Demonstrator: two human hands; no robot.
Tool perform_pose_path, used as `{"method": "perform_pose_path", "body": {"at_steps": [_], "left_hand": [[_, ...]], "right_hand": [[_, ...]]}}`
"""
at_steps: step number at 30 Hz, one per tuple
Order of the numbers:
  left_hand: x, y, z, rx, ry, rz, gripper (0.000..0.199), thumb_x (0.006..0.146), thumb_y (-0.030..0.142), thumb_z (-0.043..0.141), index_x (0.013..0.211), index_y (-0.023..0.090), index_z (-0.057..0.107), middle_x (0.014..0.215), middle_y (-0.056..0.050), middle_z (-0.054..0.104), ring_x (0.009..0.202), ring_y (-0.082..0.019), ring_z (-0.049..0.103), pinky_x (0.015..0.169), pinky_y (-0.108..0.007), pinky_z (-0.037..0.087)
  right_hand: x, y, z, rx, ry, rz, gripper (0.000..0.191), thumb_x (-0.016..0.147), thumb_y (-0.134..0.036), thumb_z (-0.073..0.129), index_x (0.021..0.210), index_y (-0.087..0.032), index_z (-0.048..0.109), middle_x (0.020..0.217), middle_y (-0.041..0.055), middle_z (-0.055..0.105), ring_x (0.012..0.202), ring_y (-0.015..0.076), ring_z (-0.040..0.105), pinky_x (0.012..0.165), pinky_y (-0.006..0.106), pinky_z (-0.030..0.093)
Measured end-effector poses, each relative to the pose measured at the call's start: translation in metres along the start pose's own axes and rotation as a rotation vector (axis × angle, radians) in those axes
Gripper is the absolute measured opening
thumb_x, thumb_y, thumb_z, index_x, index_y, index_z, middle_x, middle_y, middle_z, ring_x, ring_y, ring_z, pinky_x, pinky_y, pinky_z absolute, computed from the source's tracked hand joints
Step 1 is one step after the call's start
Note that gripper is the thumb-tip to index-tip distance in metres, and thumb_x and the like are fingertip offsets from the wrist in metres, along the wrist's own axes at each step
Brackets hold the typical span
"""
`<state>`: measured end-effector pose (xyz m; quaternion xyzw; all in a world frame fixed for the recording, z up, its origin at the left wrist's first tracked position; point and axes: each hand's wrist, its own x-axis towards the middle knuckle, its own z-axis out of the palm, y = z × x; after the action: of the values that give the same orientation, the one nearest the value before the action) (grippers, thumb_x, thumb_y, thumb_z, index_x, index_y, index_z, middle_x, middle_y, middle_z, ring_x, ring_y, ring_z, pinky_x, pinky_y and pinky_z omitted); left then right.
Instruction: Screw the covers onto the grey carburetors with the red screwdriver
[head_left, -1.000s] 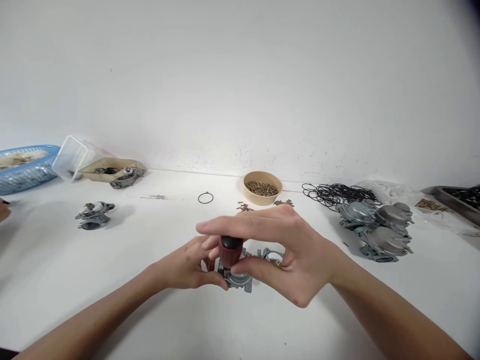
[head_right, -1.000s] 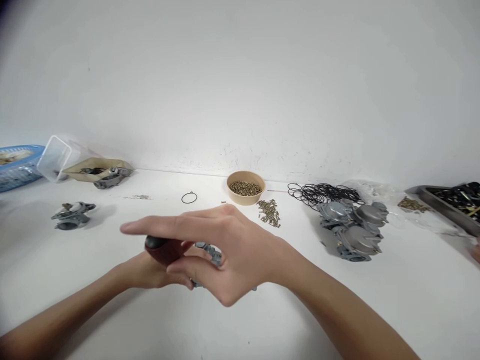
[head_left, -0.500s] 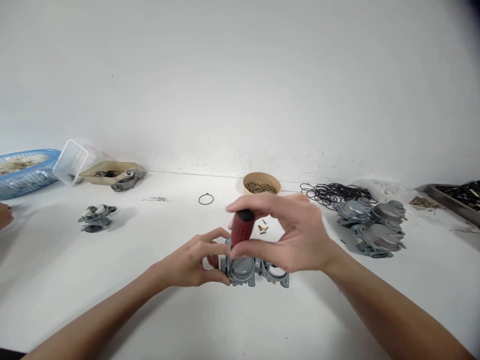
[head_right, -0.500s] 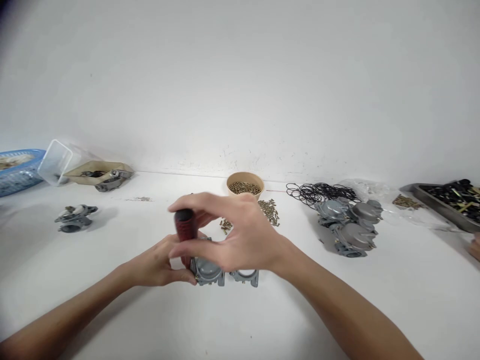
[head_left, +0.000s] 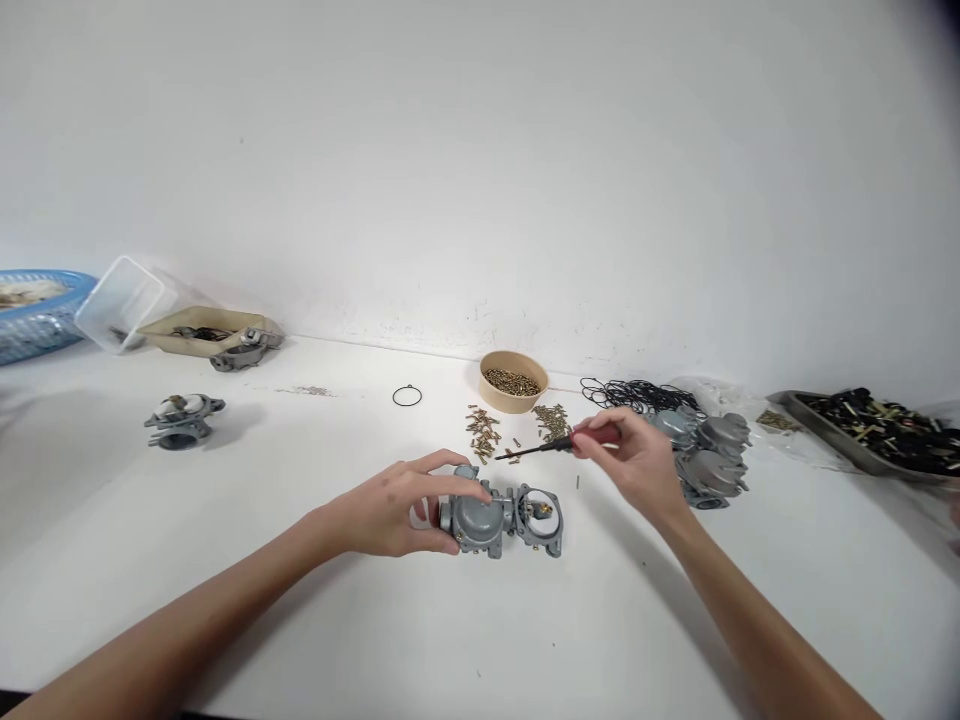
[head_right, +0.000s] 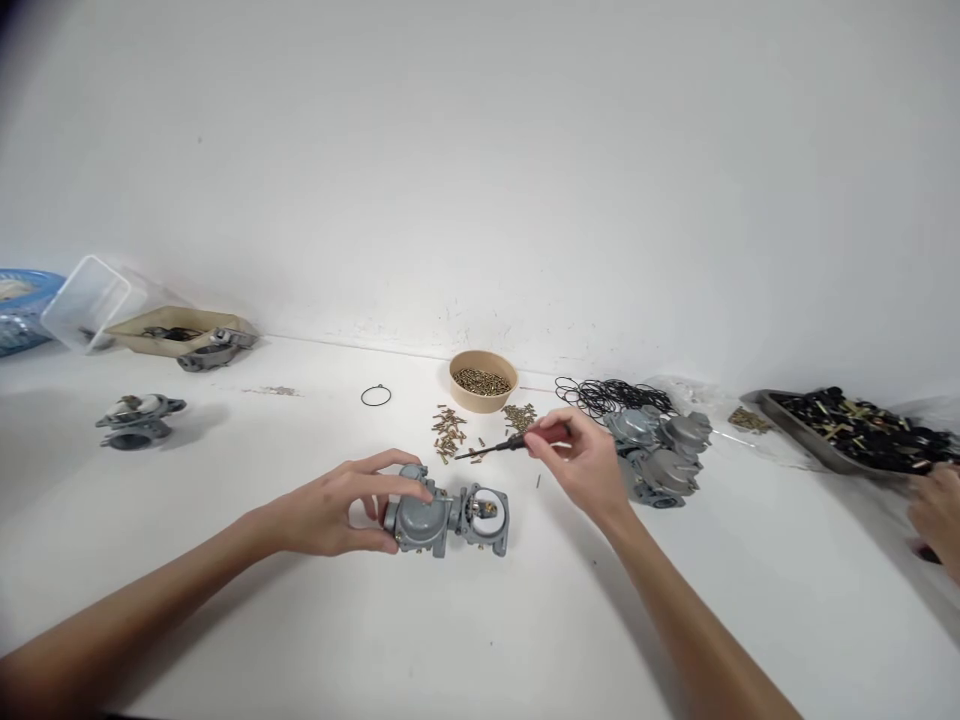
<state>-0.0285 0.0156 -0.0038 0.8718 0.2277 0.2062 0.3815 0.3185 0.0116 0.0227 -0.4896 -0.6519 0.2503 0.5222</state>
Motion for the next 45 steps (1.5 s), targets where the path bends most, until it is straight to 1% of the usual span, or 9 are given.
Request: {"method": "perform_pose_path", "body": {"at_steps": [8,15,19,22,27,35,38,41,45], "left_hand": [[0.000,-0.006,0.002,0.003,0.006,0.054,0.051,0.089,0.030,0.079,0.137,0.037,0.064,0.141,-0.009,0.052,0.071,-0.009,0.063,0.076,-0.029,0.060],[-0.002,-0.009,0.003,0.077,-0.005,0.042,0.052,0.093,0.037,0.075,0.141,0.043,0.059,0.145,-0.007,0.049,0.070,-0.008,0.062,0.075,-0.029,0.058],[-0.002,-0.005,0.011,0.315,0.041,0.000,0.080,0.082,0.049,0.084,0.152,0.045,0.044,0.140,-0.007,0.056,0.070,-0.012,0.061,0.078,-0.034,0.057],[0.000,-0.004,0.019,0.419,0.102,-0.015,0.092,0.077,0.052,0.087,0.154,0.043,0.038,0.132,-0.006,0.062,0.076,-0.017,0.064,0.079,-0.035,0.057],[0.002,-0.007,0.024,0.379,0.169,0.037,0.070,0.087,0.040,0.080,0.146,0.039,0.044,0.121,-0.002,0.067,0.073,-0.014,0.064,0.067,-0.027,0.055],[0.001,-0.006,0.031,0.728,0.424,0.352,0.060,0.079,0.015,0.059,0.137,0.032,0.058,0.118,-0.010,0.069,0.069,-0.015,0.068,0.047,-0.023,0.045],[0.001,0.006,0.034,0.773,0.499,0.464,0.053,0.079,0.015,0.062,0.130,0.030,0.061,0.112,-0.011,0.070,0.066,-0.014,0.067,0.046,-0.023,0.046],[0.000,0.019,0.040,0.747,0.570,0.564,0.039,0.083,0.028,0.072,0.121,0.025,0.063,0.108,-0.014,0.071,0.064,-0.016,0.066,0.046,-0.026,0.050],[-0.001,0.029,0.054,0.591,0.640,0.626,0.053,0.087,0.038,0.074,0.133,0.019,0.056,0.105,-0.017,0.071,0.079,-0.023,0.073,0.053,-0.030,0.058]], "right_hand": [[-0.006,0.021,-0.005,-0.058,0.067,0.053,0.033,0.082,-0.039,0.082,0.083,-0.019,0.055,0.093,0.0071,0.071,0.073,0.0161,0.069,0.068,0.029,0.059],[-0.007,0.055,-0.001,-0.425,0.025,-0.044,0.023,0.087,-0.035,0.070,0.075,-0.020,0.057,0.082,0.0044,0.067,0.068,0.0169,0.064,0.061,0.030,0.051],[-0.012,0.060,0.014,-0.461,-0.052,-0.096,0.014,0.087,-0.027,0.068,0.076,-0.021,0.064,0.089,0.0054,0.067,0.078,0.0186,0.065,0.072,0.032,0.054],[-0.016,0.054,0.026,-0.486,-0.108,-0.132,0.009,0.087,-0.022,0.067,0.078,-0.021,0.068,0.093,0.0051,0.067,0.080,0.0182,0.066,0.077,0.033,0.054],[-0.018,0.047,0.034,-0.499,-0.141,-0.170,0.010,0.087,-0.017,0.068,0.078,-0.022,0.069,0.090,0.0030,0.068,0.076,0.0166,0.067,0.072,0.031,0.054],[-0.029,-0.003,0.017,-0.361,0.093,-0.408,0.009,0.095,-0.016,0.063,0.094,-0.022,0.069,0.083,0.0039,0.068,0.069,0.0154,0.060,0.062,0.030,0.053],[-0.051,-0.044,0.026,-0.255,-0.068,-0.583,0.028,0.093,-0.018,0.068,0.120,-0.024,0.067,0.103,0.0086,0.069,0.091,0.0194,0.067,0.073,0.032,0.060],[-0.076,-0.070,0.043,-0.330,-0.304,-0.656,0.068,0.083,-0.048,0.082,0.142,-0.024,0.056,0.142,0.0178,0.056,0.128,0.0303,0.061,0.098,0.043,0.060],[-0.101,-0.069,0.064,-0.341,-0.281,-0.625,0.083,0.081,-0.048,0.084,0.152,-0.025,0.047,0.140,0.0153,0.061,0.126,0.0271,0.064,0.103,0.038,0.059]]}}
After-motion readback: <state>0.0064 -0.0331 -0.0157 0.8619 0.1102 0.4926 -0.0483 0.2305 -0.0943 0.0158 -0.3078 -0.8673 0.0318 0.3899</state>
